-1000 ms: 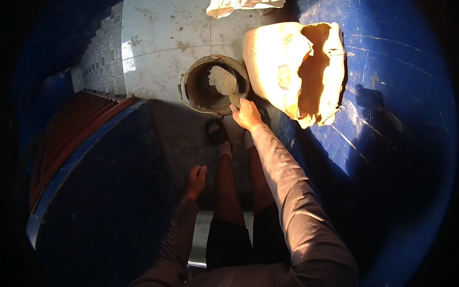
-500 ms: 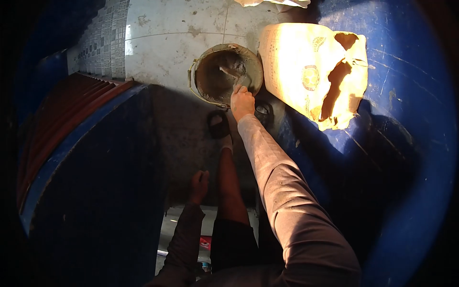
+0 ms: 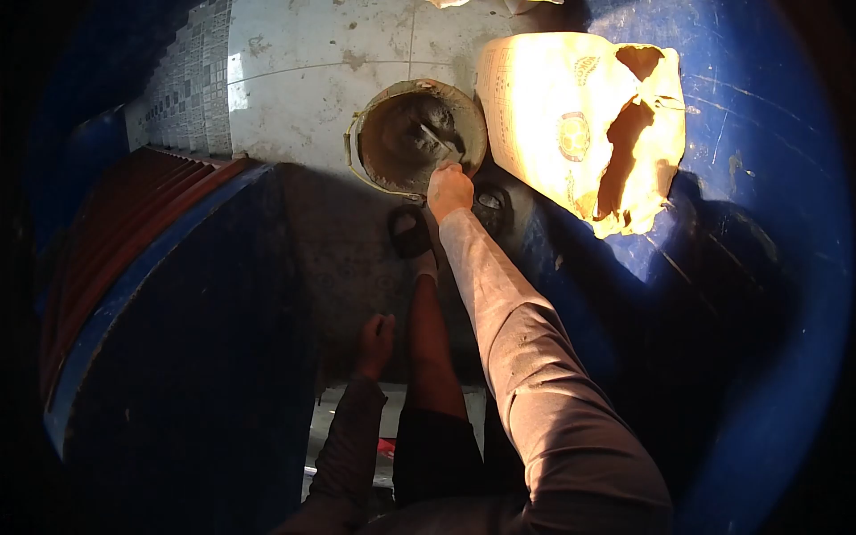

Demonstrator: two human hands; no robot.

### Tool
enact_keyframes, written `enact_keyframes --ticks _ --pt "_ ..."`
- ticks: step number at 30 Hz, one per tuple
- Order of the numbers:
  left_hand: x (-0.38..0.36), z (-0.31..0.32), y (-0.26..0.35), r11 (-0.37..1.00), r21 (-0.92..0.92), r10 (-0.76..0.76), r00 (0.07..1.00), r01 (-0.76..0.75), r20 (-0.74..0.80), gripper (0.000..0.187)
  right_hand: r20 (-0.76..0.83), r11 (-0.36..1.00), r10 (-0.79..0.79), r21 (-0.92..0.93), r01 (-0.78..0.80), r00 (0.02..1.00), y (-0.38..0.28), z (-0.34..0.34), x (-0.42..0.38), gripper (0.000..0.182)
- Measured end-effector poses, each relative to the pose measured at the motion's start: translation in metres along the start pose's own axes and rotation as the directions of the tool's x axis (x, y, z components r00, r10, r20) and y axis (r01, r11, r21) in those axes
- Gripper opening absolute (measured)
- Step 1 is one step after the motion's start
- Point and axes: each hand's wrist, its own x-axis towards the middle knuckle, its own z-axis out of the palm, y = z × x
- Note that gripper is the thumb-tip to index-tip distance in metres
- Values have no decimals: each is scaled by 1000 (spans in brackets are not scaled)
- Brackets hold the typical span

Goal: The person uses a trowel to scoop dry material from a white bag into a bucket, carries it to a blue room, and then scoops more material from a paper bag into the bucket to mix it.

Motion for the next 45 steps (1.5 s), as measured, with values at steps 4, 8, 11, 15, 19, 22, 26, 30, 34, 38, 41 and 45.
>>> enact_keyframes --ticks 4,8,11,15,19,22,26,30,34,38,41,45 --pt "1 -2 18 999 27 39 999 -39 -3 33 47 992 -127 23 127 991 15 -8 -4 18" --pt "3 3 28 999 -35 23 1000 -23 4 32 39 994 -101 -36 102 994 36 -47 -29 32" --pt "3 5 58 998 -60 23 1000 -22 11 31 1 997 -6 82 6 1000 55 -106 -63 47" --pt "3 4 117 986 -161 55 998 -48 42 32 -296 928 -6 353 116 955 93 -169 -122 58" --pt "18 16 166 971 -198 156 982 -133 107 32 -484 837 128 521 167 866 117 -242 -180 45" --pt "33 39 223 952 -209 255 957 -224 136 34 -592 842 265 526 116 761 135 -265 -207 43" --pt "31 71 315 881 -265 449 869 -391 210 33 -437 868 379 475 -149 816 161 -269 -188 53" --pt "36 103 364 824 -214 565 734 -525 377 31 -448 905 286 418 -85 847 198 -210 -110 53" --pt "32 111 365 857 -164 509 755 -488 412 29 -16 757 473 519 -397 881 227 -174 8 28" --pt "33 99 304 909 -51 398 827 -413 396 31 159 680 349 635 -366 923 237 -161 16 48" --pt "28 84 250 959 -47 277 882 -281 381 33 186 739 174 624 -253 967 241 -137 -2 49" --pt "20 60 186 982 80 138 934 -173 331 29 98 586 254 776 -234 962 244 -114 17 40"
